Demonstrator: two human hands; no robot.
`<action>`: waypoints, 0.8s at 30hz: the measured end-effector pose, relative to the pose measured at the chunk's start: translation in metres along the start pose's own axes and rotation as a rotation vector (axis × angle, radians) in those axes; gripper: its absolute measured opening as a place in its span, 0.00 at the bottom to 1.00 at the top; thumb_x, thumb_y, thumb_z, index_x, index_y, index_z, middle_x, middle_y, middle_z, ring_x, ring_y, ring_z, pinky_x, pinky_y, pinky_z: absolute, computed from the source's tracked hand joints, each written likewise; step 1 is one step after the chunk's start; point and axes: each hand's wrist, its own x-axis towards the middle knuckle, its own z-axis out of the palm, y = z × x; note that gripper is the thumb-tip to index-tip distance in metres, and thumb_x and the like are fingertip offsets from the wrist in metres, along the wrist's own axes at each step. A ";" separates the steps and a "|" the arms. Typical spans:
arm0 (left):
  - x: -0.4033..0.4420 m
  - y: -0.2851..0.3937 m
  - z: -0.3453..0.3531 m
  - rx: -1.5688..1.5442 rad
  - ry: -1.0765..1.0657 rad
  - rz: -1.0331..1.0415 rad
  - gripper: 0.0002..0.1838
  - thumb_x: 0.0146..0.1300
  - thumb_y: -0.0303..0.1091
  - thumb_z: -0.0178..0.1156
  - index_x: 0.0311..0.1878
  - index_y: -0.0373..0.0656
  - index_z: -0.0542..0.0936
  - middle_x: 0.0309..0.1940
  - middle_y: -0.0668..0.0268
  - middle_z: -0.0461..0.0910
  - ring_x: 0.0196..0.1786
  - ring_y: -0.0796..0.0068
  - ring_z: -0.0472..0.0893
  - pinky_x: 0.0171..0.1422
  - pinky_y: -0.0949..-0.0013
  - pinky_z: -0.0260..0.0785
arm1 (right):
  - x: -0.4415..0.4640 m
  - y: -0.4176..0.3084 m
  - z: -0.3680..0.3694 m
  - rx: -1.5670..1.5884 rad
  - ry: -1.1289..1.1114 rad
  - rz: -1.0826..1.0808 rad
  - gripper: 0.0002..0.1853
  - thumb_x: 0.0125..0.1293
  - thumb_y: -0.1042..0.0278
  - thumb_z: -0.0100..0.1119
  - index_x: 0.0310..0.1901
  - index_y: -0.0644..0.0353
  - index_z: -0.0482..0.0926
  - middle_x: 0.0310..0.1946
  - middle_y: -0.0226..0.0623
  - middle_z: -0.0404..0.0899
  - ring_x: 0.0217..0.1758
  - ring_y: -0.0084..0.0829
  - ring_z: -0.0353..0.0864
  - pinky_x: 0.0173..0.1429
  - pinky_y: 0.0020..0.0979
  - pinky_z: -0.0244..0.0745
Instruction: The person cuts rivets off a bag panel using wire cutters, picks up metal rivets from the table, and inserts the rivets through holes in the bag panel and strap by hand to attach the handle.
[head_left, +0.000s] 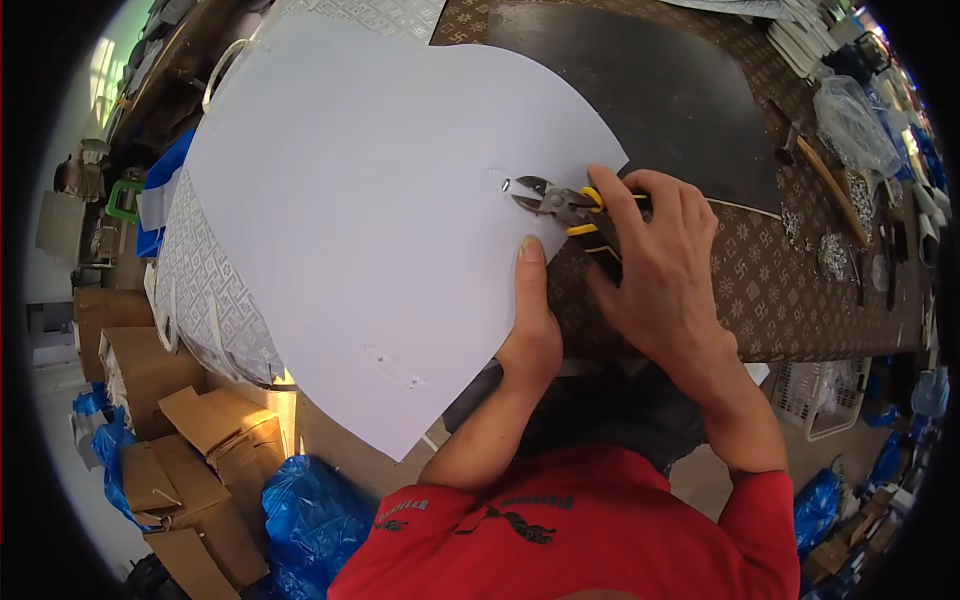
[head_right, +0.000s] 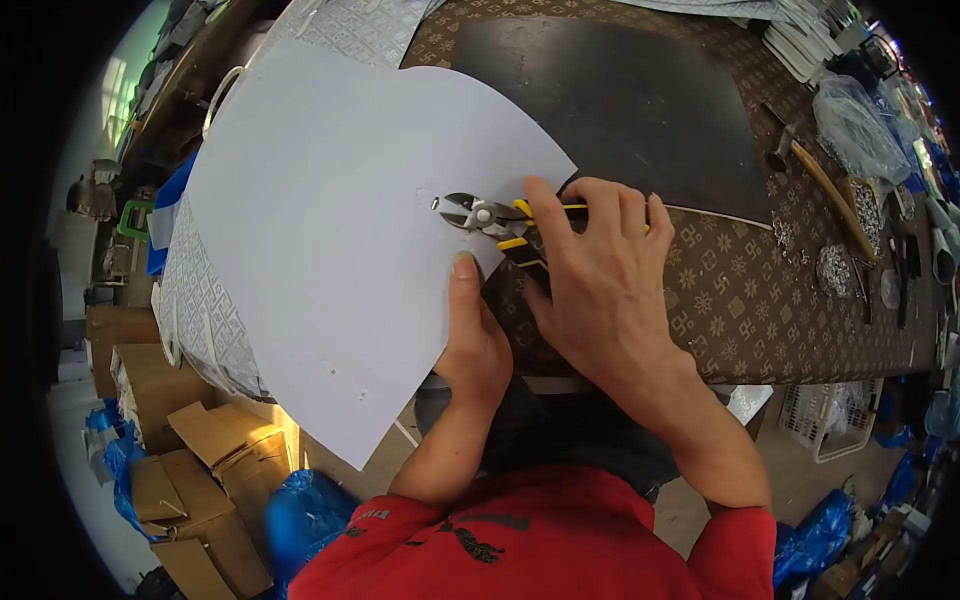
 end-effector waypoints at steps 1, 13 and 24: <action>-0.001 0.000 0.001 0.002 -0.004 -0.002 0.24 0.76 0.26 0.54 0.72 0.34 0.67 0.68 0.56 0.73 0.69 0.64 0.73 0.75 0.61 0.65 | 0.000 -0.001 0.001 -0.002 0.004 0.002 0.42 0.47 0.75 0.73 0.69 0.54 0.72 0.58 0.45 0.70 0.64 0.50 0.68 0.70 0.51 0.60; -0.003 0.009 0.000 0.184 -0.039 -0.089 0.26 0.81 0.34 0.49 0.76 0.34 0.63 0.73 0.55 0.68 0.74 0.62 0.68 0.78 0.62 0.60 | 0.001 -0.005 0.005 -0.053 0.019 -0.015 0.41 0.49 0.71 0.73 0.70 0.51 0.73 0.56 0.44 0.70 0.62 0.48 0.68 0.70 0.51 0.59; -0.005 0.001 -0.006 -0.008 0.005 0.006 0.21 0.77 0.24 0.53 0.70 0.34 0.70 0.64 0.58 0.75 0.66 0.68 0.75 0.72 0.64 0.68 | 0.006 0.007 0.007 0.060 -0.032 -0.083 0.39 0.47 0.72 0.74 0.66 0.54 0.76 0.45 0.40 0.75 0.51 0.42 0.74 0.54 0.41 0.66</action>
